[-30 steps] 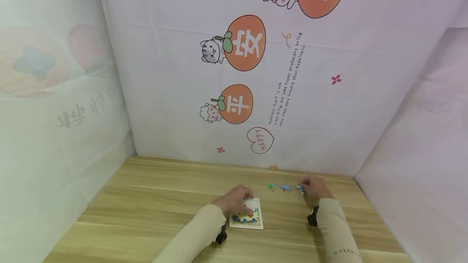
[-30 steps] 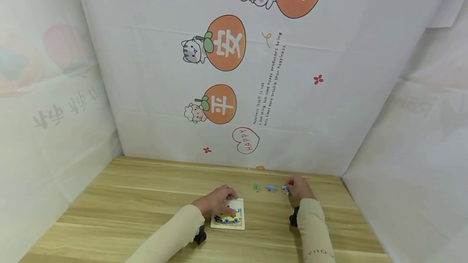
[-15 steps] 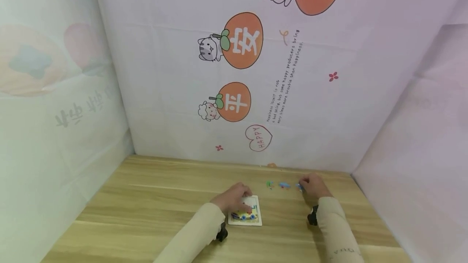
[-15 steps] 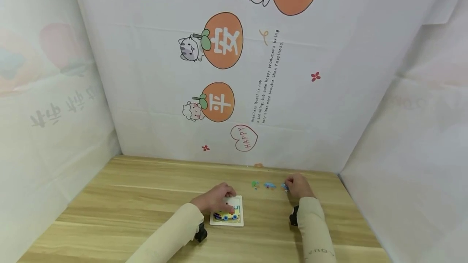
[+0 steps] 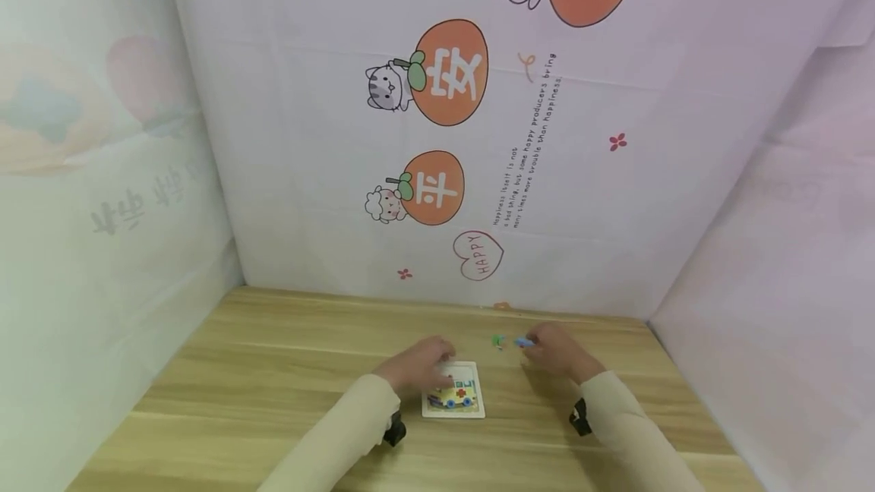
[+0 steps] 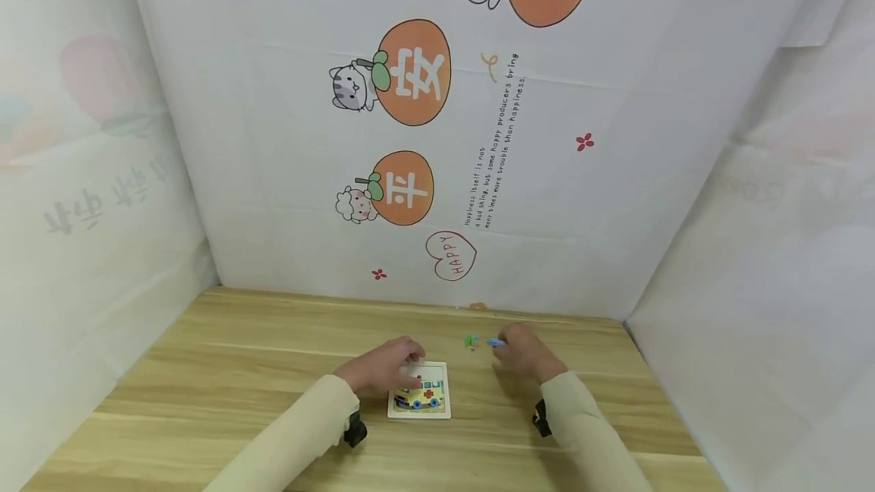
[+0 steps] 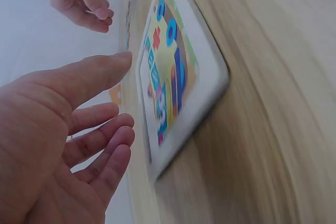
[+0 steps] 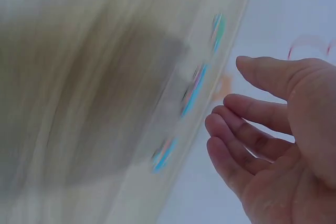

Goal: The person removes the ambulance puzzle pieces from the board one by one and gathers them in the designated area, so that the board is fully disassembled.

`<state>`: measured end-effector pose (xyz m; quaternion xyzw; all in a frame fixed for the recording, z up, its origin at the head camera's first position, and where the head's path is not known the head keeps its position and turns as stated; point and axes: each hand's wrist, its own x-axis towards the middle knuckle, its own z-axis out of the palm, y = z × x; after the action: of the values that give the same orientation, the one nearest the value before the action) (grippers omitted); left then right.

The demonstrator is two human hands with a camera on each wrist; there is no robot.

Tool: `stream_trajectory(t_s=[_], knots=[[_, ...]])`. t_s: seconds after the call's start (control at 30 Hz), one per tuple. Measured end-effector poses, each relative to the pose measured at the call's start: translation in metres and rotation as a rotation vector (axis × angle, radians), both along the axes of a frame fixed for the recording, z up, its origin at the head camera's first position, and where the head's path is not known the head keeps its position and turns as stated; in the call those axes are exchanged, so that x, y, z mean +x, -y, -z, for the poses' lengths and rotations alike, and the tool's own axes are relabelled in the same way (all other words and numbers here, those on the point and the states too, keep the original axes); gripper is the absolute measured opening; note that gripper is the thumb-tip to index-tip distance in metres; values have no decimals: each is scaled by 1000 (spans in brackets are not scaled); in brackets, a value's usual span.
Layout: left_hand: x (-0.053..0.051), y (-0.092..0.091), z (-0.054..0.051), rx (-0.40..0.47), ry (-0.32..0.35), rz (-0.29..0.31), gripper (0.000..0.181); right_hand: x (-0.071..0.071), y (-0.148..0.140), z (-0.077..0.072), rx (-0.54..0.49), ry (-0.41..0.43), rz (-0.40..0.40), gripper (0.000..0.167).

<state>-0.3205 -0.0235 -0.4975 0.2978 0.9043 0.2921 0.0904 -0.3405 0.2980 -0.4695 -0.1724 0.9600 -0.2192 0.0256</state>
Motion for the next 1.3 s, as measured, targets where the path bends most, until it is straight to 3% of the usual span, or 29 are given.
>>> stream_trajectory(t_s=[0.27,0.4,0.53,0.7,1.0,1.3], knots=[[11,25,-6,-43,-51,48,59,19,60,0,72,-91,-259,29],[17,34,-8,-71,-97,68,59,27,83,4,110,-58,-331,30],[15,41,-3,-80,-122,72,58,36,100,7,106,-7,-353,39],[13,44,7,-62,-137,77,58,42,114,13,60,22,-372,38],[22,37,5,-19,-131,88,57,41,125,19,40,-47,-445,31],[18,34,12,-14,-141,64,52,36,131,23,94,-89,-475,26]])
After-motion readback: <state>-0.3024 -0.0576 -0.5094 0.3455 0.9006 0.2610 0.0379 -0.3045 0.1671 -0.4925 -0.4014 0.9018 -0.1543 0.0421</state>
